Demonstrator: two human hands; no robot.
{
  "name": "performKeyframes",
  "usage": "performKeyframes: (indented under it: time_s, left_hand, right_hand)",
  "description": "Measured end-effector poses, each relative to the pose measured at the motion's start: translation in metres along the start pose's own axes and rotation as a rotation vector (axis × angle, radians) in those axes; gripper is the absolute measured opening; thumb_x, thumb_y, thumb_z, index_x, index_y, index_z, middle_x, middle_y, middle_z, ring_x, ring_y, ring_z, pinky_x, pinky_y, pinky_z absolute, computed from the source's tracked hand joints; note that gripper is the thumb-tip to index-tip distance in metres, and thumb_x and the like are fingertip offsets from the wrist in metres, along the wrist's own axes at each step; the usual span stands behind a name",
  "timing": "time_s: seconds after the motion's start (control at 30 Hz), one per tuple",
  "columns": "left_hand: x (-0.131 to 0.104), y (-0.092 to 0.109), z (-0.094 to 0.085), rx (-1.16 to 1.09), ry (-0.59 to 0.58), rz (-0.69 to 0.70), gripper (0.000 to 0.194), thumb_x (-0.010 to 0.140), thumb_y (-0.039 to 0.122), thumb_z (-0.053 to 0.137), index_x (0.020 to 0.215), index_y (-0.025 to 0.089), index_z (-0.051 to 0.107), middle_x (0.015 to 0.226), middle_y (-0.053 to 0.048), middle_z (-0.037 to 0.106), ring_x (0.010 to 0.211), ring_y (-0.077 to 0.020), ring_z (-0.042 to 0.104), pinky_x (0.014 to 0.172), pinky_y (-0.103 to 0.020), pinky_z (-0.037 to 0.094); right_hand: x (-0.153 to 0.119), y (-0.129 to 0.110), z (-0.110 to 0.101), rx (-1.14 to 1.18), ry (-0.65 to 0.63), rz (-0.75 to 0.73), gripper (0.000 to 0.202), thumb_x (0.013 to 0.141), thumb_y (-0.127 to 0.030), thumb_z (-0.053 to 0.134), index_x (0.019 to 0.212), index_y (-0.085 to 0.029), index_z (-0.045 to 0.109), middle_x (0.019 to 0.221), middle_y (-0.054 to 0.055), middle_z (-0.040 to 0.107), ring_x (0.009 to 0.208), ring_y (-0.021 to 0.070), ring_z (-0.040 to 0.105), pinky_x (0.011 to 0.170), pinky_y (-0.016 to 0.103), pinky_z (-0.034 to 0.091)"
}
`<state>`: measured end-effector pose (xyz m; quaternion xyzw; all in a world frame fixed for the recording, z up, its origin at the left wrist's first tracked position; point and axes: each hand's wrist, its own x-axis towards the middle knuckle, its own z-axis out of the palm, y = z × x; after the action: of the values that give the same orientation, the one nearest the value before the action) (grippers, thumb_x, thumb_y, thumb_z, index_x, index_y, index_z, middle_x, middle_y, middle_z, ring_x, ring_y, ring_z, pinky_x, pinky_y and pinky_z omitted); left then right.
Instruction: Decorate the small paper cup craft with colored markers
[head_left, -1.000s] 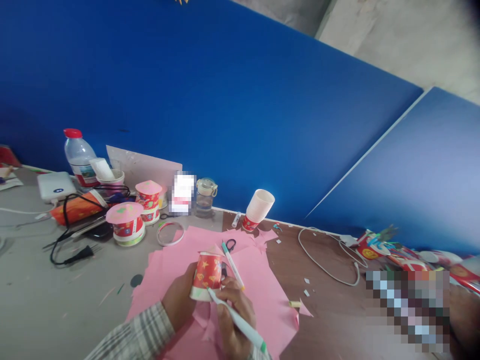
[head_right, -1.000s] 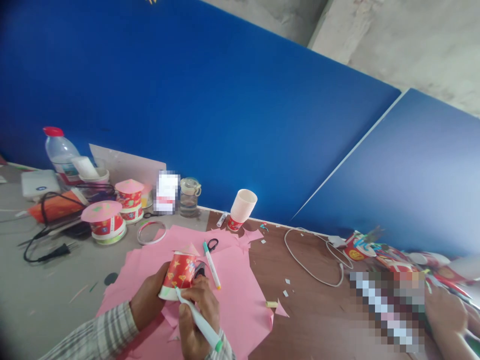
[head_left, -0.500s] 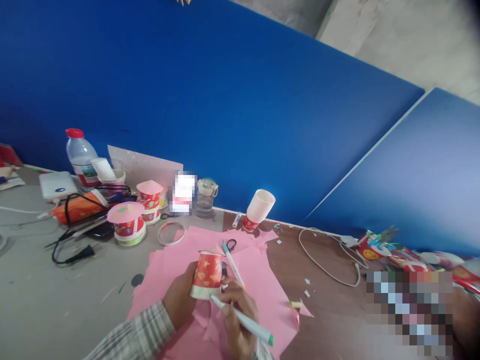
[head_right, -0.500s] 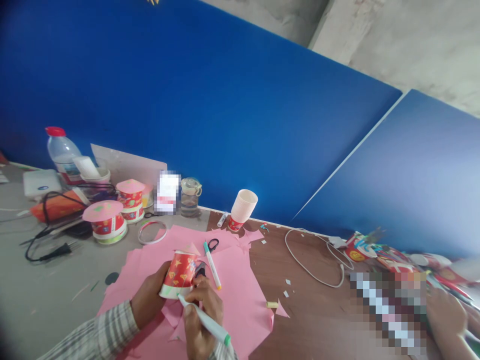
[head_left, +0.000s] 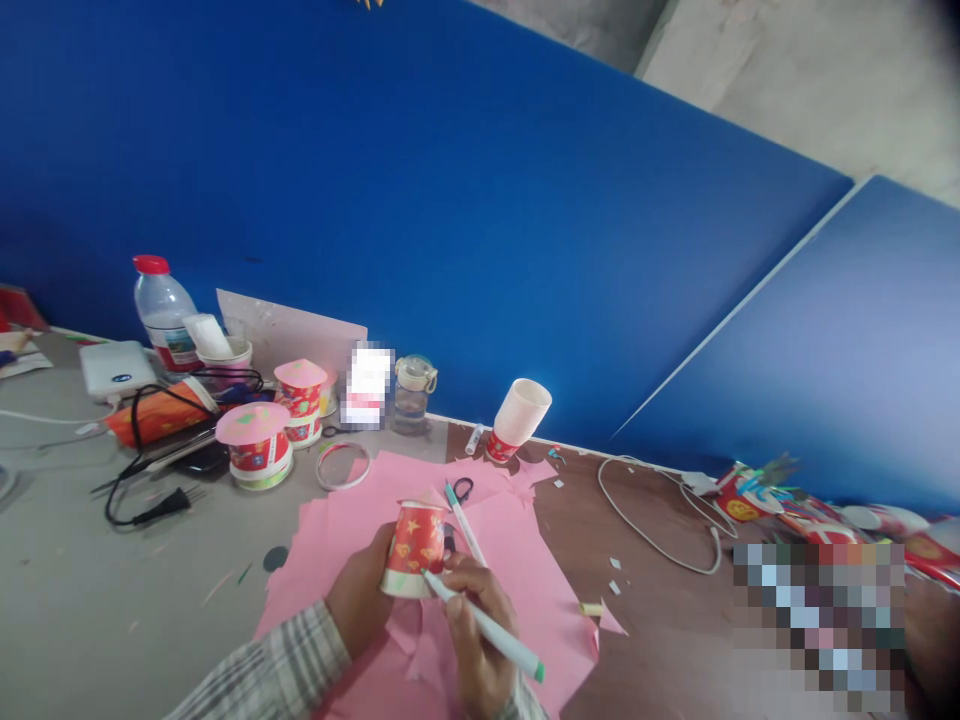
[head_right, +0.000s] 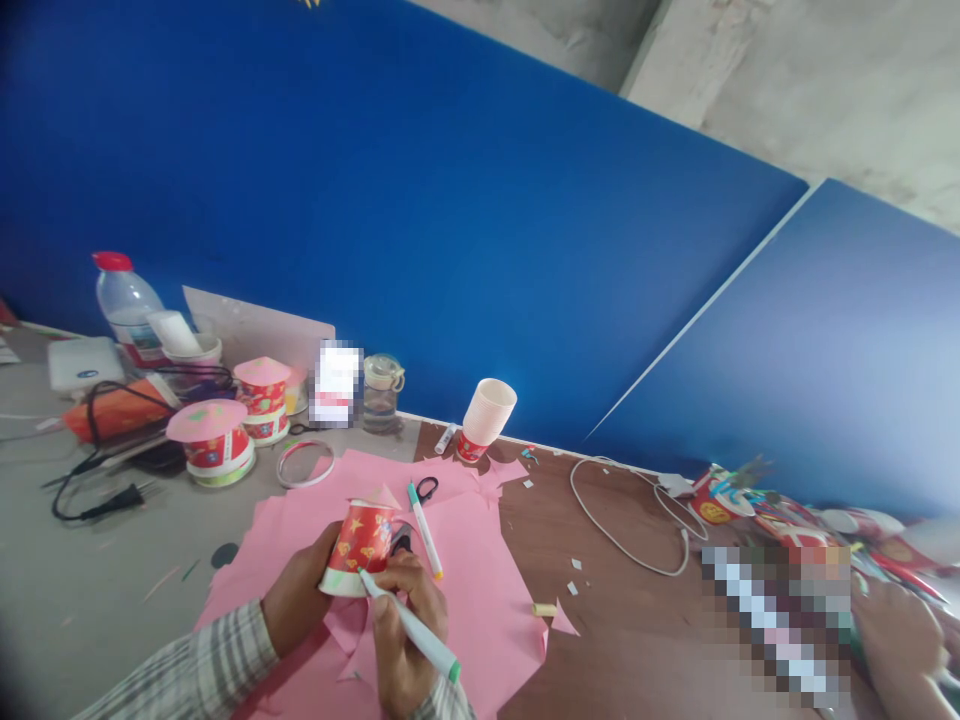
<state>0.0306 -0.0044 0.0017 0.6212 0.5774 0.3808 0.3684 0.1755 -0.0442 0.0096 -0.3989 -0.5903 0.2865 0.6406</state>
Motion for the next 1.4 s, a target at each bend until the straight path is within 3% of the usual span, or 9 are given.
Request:
performKeyframes:
  time_s: [0.13,0.5,0.8,1.03,1.3,1.4]
  left_hand:
    - [0.000,0.000,0.000,-0.001,0.000,-0.009,0.027,0.055,0.026,0.057,0.080,0.028,0.049,0.066,0.001,0.072,0.061,-0.0216,0.064,0.051,-0.026,0.048]
    - [0.000,-0.004,0.002,-0.008,0.009,-0.012,0.030,0.053,0.026,0.060,0.082,0.028,0.050,0.065,0.003,0.072,0.060,-0.0202,0.064,0.051,-0.025,0.048]
    - [0.001,-0.001,0.001,-0.023,0.014,-0.006,0.026,0.055,0.027,0.057,0.079,0.028,0.050,0.064,0.001,0.072,0.059,-0.0211,0.064,0.051,-0.027,0.048]
    - [0.001,-0.002,0.000,-0.027,0.010,-0.006,0.026,0.056,0.025,0.055,0.081,0.027,0.049,0.065,0.002,0.071,0.061,-0.0214,0.064,0.050,-0.026,0.047]
    - [0.002,-0.004,0.000,-0.040,0.016,0.002,0.028,0.054,0.025,0.058,0.080,0.027,0.050,0.066,0.002,0.071,0.061,-0.0210,0.064,0.050,-0.025,0.047]
    - [0.002,-0.005,0.001,-0.044,0.035,0.003,0.029,0.054,0.026,0.058,0.082,0.028,0.050,0.066,0.003,0.072,0.061,-0.0208,0.064,0.051,-0.026,0.048]
  right_hand:
    - [0.002,0.000,0.000,-0.038,-0.008,-0.023,0.021,0.078,-0.037,0.055,0.070,-0.022,0.067,0.063,0.001,0.066,0.064,0.0252,0.063,0.058,0.033,0.051]
    - [0.004,-0.003,0.001,-0.023,0.022,-0.046,0.027,0.077,-0.039,0.054,0.063,-0.020,0.067,0.056,0.000,0.063,0.062,0.0248,0.063,0.056,0.032,0.051]
    - [0.003,0.000,-0.002,0.042,0.085,0.039,0.035,0.074,-0.049,0.055,0.058,-0.020,0.065,0.051,0.000,0.061,0.064,0.0260,0.064,0.061,0.037,0.054]
    - [0.002,0.005,-0.001,0.025,0.143,0.093,0.034,0.075,-0.048,0.053,0.066,-0.019,0.068,0.057,0.002,0.065,0.059,0.0242,0.064,0.053,0.033,0.053]
    - [-0.001,0.009,-0.001,-0.025,0.109,0.101,0.031,0.076,-0.045,0.053,0.069,-0.020,0.068,0.070,0.005,0.070,0.057,0.0225,0.064,0.051,0.033,0.053]
    - [-0.002,0.012,-0.002,-0.047,0.085,0.097,0.027,0.076,-0.042,0.054,0.068,-0.020,0.068,0.063,0.003,0.067,0.064,0.0248,0.065,0.056,0.033,0.054]
